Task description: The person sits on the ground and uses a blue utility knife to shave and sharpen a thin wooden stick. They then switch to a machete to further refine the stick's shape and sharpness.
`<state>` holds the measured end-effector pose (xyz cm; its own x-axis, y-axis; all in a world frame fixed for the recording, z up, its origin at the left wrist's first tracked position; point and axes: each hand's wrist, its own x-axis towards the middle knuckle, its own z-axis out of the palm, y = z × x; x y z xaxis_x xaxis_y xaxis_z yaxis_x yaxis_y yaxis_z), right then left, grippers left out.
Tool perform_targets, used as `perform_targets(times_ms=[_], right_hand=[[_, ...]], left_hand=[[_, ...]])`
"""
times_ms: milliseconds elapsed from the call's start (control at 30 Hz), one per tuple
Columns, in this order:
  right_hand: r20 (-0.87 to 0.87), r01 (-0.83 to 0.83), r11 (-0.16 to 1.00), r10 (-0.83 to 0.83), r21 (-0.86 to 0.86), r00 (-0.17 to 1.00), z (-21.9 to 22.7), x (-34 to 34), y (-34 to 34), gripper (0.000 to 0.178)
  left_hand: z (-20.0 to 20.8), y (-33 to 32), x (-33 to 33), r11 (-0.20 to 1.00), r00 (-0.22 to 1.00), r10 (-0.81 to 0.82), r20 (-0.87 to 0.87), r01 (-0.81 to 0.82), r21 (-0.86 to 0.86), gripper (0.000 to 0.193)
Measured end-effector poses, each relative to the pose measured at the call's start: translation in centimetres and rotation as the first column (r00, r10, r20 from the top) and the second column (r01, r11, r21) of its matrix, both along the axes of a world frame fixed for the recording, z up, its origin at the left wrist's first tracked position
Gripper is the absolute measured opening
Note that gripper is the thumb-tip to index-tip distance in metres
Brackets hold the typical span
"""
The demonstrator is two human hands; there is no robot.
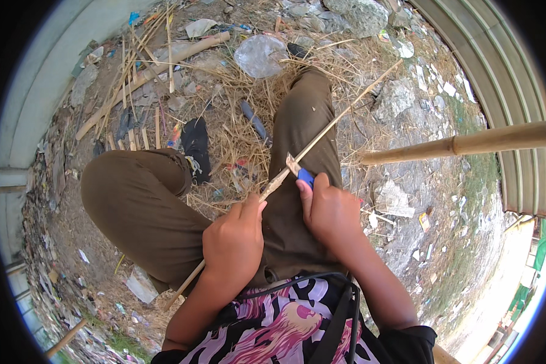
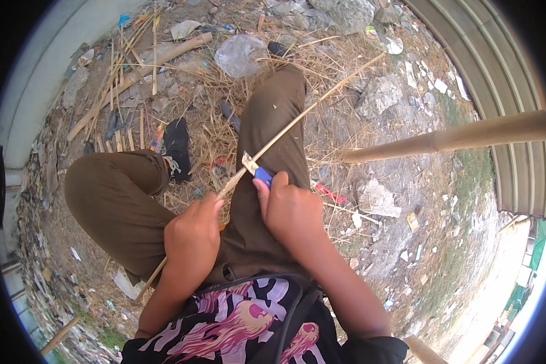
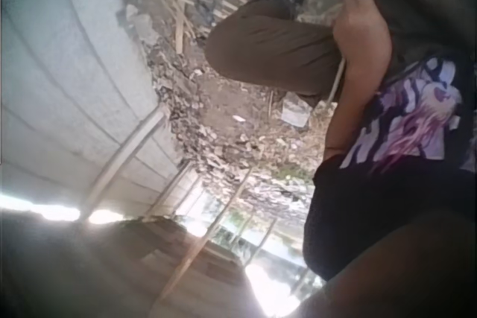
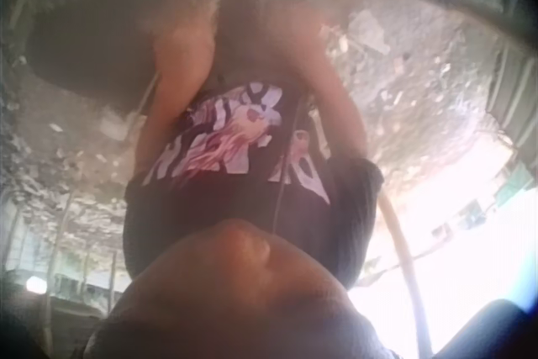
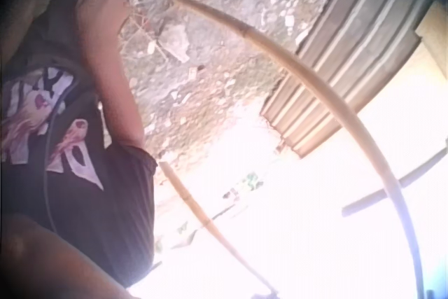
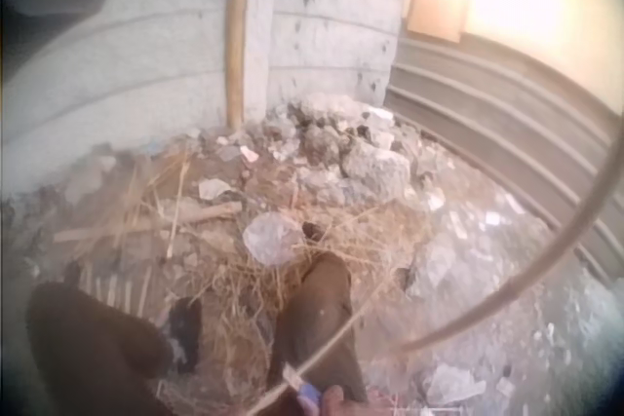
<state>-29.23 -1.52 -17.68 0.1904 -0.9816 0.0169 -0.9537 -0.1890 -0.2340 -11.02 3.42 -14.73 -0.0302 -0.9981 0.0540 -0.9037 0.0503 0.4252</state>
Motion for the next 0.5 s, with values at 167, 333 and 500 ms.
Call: perform_targets(times_ms=[167, 333, 500], right_hand=[[0.035, -0.044, 0.998, 0.043, 0.053, 0.998, 0.8, -0.1, -0.2, 0.047], [-0.022, -0.091, 0.996, 0.090, -0.003, 0.996, 0.4, -0.1, 0.8, 0.048], [-0.010, 0.035, 0.999, -0.035, -0.036, 0.999, -0.1, -0.8, -0.4, 0.049]], left_hand=[[0.1, 1.1, 0.9, 1.000, 1.000, -0.015, -0.025, 0.014, -0.028, 0.015], [1.5, 2.6, 1.8, 0.999, 1.000, -0.028, -0.013, 0.028, 0.026, 0.012], [3.6, 6.9, 4.0, 0.990, 0.997, 0.013, -0.081, -0.002, 0.138, 0.013]])
